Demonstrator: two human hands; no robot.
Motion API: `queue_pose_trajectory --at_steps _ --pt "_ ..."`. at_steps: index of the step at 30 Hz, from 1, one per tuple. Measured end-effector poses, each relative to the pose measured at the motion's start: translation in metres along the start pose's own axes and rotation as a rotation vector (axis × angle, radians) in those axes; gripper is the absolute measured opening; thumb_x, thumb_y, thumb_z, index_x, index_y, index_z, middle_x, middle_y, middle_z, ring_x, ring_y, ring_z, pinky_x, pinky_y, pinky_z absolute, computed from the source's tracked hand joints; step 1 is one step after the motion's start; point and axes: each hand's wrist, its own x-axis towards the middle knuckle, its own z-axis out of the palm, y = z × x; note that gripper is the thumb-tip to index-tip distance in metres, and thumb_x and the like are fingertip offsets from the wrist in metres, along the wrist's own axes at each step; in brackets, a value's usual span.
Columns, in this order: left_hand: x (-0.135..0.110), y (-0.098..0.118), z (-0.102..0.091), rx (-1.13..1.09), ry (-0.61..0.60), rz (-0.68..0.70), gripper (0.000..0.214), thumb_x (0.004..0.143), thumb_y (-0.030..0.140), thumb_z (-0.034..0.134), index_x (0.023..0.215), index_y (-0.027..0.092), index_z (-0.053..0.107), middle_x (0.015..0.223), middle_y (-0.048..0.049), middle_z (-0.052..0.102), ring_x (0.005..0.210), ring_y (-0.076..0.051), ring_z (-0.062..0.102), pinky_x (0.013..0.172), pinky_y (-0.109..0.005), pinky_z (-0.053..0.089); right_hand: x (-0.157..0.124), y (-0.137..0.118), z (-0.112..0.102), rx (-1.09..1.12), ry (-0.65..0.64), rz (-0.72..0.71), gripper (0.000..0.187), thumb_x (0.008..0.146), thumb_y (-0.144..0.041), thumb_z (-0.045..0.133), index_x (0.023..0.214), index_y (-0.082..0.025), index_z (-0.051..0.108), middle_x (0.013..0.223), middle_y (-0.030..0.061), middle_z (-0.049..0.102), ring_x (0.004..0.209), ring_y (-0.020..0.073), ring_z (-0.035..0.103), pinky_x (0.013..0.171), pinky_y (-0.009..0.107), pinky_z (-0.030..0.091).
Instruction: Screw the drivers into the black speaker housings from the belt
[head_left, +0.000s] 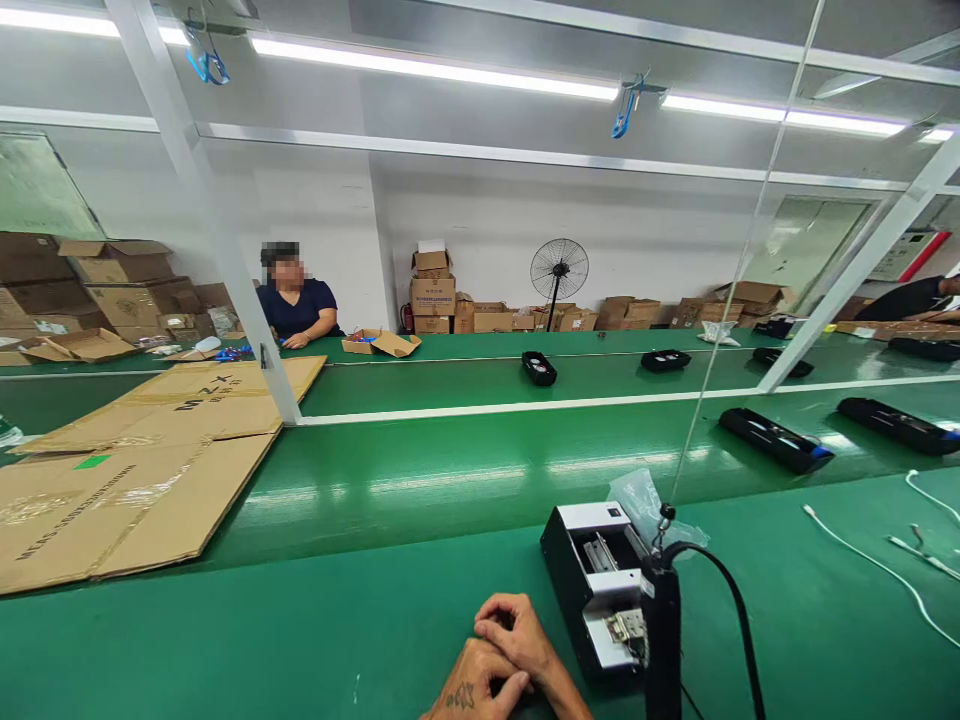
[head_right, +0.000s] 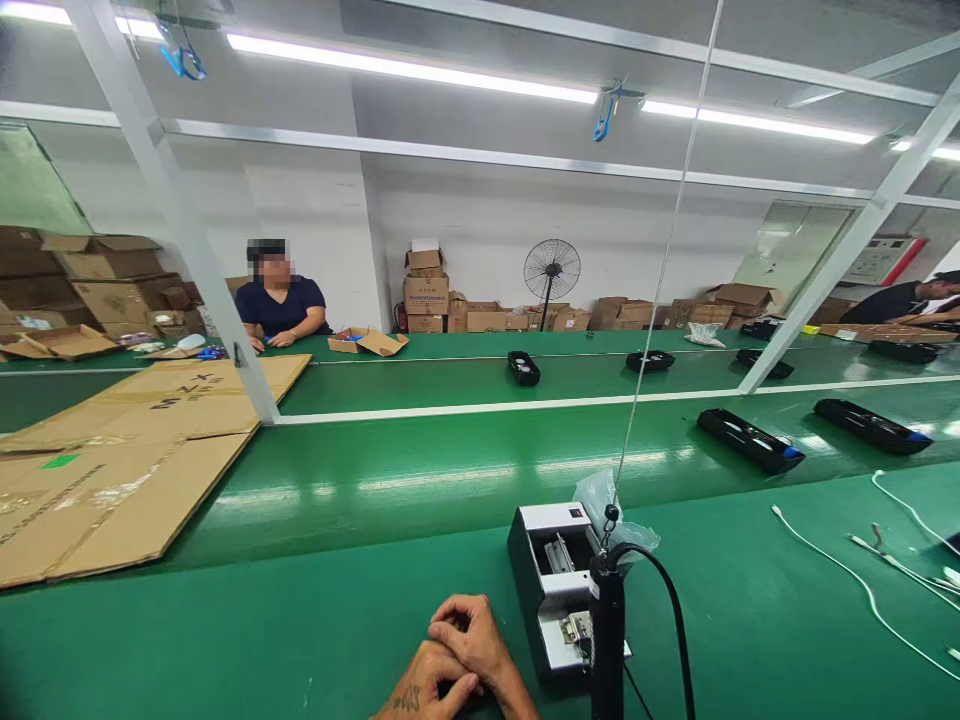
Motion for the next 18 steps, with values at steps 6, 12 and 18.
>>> queue_pose_trajectory --at_steps 6,12,18 --pt "0.004 0.009 -0.003 0.020 -0.004 0.023 0.030 0.097 0.040 0.056 0.087 0.025 0.079 0.086 -0.0039 0.077 0.086 -0.019 0.070 0.084 -0.028 0.055 0.001 -0.002 0.001 0.019 -0.015 0.000 0.014 0.068 -0.029 0.070 0.067 -0.017 0.076 0.059 0.0020 0.067 0.054 0.0136 0.054 0.054 0.024 0.042" --pt "0.002 0.001 0.001 0.018 0.010 0.019 0.022 0.095 0.035 0.060 0.090 0.024 0.079 0.090 -0.0042 0.077 0.088 -0.019 0.069 0.087 -0.028 0.055 0.001 -0.004 0.000 0.011 -0.025 0.000 0.014 0.069 -0.029 0.069 0.067 -0.016 0.076 0.059 0.0027 0.067 0.056 0.0145 0.055 0.055 0.024 0.042" --pt "0.000 -0.006 0.004 0.030 0.005 0.021 0.022 0.095 0.035 0.061 0.089 0.024 0.078 0.090 -0.0041 0.076 0.090 -0.019 0.070 0.086 -0.027 0.056 0.000 0.000 0.000 -0.021 -0.020 -0.018 0.015 0.070 -0.030 0.068 0.068 -0.017 0.076 0.059 0.0020 0.066 0.056 0.0141 0.053 0.054 0.024 0.041"
